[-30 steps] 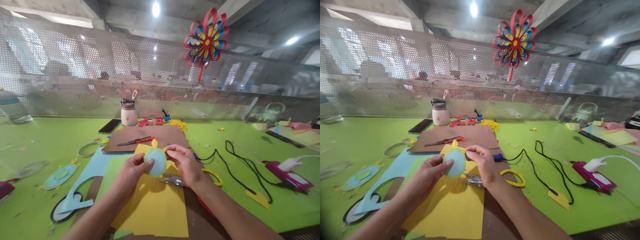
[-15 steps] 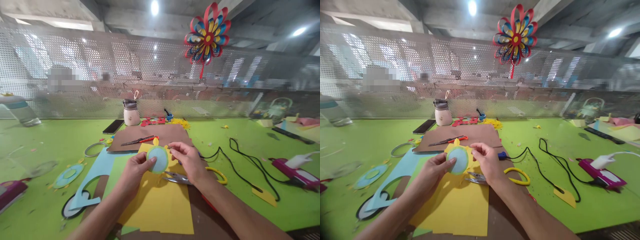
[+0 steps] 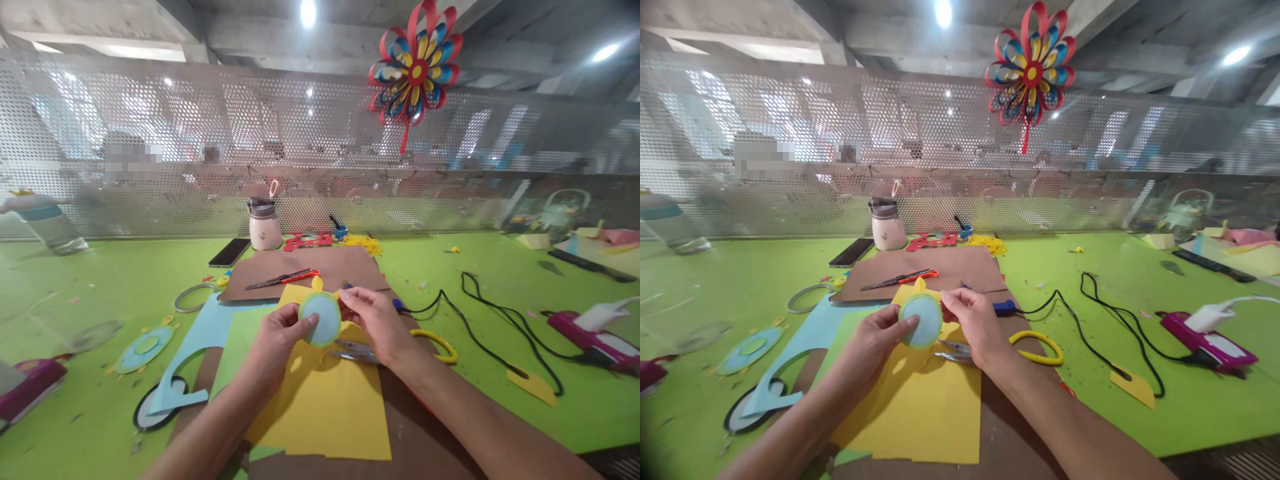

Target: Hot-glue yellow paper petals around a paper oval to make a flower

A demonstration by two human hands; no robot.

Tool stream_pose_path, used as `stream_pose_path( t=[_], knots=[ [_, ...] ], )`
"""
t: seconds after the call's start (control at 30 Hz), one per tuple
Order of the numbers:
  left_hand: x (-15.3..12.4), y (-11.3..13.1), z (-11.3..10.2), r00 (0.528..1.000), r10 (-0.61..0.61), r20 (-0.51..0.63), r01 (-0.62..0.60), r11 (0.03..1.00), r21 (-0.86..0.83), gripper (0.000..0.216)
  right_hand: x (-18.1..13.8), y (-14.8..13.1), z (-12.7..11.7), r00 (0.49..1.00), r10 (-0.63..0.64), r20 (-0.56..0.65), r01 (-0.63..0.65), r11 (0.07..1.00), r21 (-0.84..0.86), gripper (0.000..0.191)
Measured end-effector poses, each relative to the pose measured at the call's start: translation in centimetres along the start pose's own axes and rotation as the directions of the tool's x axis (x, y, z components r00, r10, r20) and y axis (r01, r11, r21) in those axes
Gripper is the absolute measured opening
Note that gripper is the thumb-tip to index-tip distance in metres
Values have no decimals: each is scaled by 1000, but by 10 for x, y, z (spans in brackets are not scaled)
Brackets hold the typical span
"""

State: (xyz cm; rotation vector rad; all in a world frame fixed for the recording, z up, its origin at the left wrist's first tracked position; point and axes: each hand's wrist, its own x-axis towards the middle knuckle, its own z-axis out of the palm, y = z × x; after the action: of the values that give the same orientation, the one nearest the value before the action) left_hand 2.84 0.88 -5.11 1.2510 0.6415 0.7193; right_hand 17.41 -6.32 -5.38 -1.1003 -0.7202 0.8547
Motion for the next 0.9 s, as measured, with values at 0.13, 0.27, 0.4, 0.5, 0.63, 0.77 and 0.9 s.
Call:
stream_pose_path(
  t=[0.13,0.27,0.4,0.5,0.63,0.77,0.9],
  knots=[
    [-1,0,0,1000,10,-5,-10,997,70,22,1,1,-1,999,-10,-38,9,1000,-18,23],
    [-1,-1,1,998,50,-23,-48,994,97,24,1,2,-1,999,10,-43,-10,1000,10,24],
    [-3,0,3,996,85,-34,-81,991,106,24,1,5,-1,999,25,-29,-24,999,31,26],
    [-5,2,4,994,101,-48,-96,990,106,24,1,7,-1,999,33,2,-33,999,21,27],
    [-7,5,5,993,108,-51,-102,990,99,25,0,8,0,999,34,32,-35,999,21,25],
    [-6,4,4,993,104,-48,-100,992,77,26,0,7,1,1000,17,21,-17,1000,24,24],
    [-3,0,2,996,86,-37,-83,993,79,29,0,6,0,1000,16,10,-16,1000,20,23]
  ],
)
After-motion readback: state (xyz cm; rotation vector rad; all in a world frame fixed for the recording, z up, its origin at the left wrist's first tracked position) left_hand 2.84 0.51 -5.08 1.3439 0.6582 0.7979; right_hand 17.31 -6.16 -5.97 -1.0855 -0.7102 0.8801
